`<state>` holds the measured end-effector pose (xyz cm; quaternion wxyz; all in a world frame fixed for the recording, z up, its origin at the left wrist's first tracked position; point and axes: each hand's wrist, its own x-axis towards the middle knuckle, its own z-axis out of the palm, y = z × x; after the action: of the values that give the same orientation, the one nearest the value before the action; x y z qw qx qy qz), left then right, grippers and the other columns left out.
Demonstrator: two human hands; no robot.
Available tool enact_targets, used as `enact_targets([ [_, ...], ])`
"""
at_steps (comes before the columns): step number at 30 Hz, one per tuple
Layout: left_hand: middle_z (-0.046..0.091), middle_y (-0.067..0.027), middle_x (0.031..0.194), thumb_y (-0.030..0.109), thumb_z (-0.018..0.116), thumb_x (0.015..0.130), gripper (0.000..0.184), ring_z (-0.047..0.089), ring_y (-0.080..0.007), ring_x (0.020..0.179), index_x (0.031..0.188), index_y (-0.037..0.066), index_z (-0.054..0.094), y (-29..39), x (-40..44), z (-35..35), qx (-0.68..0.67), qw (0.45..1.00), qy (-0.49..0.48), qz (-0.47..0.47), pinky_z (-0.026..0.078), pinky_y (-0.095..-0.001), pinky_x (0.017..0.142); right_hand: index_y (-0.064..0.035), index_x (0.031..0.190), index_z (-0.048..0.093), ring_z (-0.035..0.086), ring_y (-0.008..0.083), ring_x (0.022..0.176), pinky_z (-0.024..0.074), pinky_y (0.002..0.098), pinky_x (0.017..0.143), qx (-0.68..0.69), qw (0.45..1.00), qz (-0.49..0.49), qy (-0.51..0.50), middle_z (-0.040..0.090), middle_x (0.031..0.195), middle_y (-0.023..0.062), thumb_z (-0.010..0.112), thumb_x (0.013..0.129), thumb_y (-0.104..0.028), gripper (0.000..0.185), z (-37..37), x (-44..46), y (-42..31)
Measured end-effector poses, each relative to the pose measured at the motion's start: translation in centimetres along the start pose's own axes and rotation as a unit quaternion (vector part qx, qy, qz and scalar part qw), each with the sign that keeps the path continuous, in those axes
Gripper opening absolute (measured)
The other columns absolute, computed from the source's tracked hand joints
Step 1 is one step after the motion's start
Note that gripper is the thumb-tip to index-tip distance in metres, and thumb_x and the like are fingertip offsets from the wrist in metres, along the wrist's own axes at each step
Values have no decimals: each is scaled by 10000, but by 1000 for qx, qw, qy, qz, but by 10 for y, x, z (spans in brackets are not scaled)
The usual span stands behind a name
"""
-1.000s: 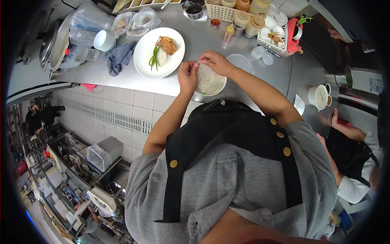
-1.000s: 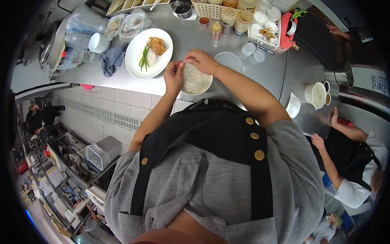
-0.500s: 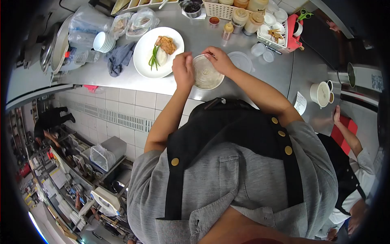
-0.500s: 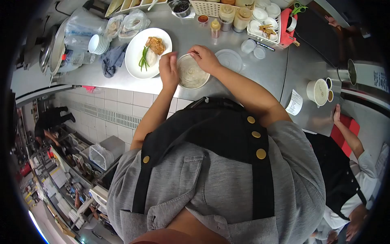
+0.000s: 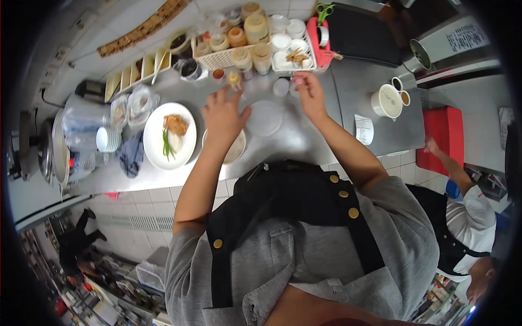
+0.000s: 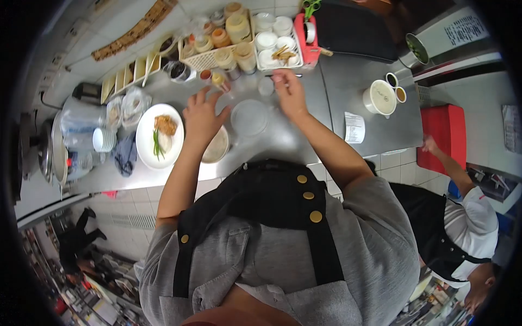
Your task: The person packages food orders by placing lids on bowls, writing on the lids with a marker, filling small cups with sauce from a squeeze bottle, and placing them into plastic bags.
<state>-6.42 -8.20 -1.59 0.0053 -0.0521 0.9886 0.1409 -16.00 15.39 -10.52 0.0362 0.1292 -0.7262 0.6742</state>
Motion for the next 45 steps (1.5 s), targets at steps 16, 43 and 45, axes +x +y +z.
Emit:
enact_targets([
  [16,541,-12,1321,894,339,813,1017,361,-68,576,1437,105,493,199,265,125,-664,582,-428,-194,226,-156,416,-19,1027,697,636,194,872,501,315,813,-128,972,188,52,701,916,79,566,853,5,220,-130,82,130],
  [43,319,42,553,696,254,989,736,253,-97,504,1258,148,665,160,-3,110,-510,683,-514,-98,221,-261,521,-153,965,740,693,319,926,545,454,783,-610,768,49,-189,729,961,116,767,793,-363,273,-151,136,50],
  [45,462,7,619,548,443,1013,523,387,-103,538,1216,121,668,127,-8,97,-470,736,-486,27,334,-260,562,-146,1017,725,687,267,837,525,407,677,-533,809,101,-226,719,921,102,771,809,-380,316,-147,141,69],
])
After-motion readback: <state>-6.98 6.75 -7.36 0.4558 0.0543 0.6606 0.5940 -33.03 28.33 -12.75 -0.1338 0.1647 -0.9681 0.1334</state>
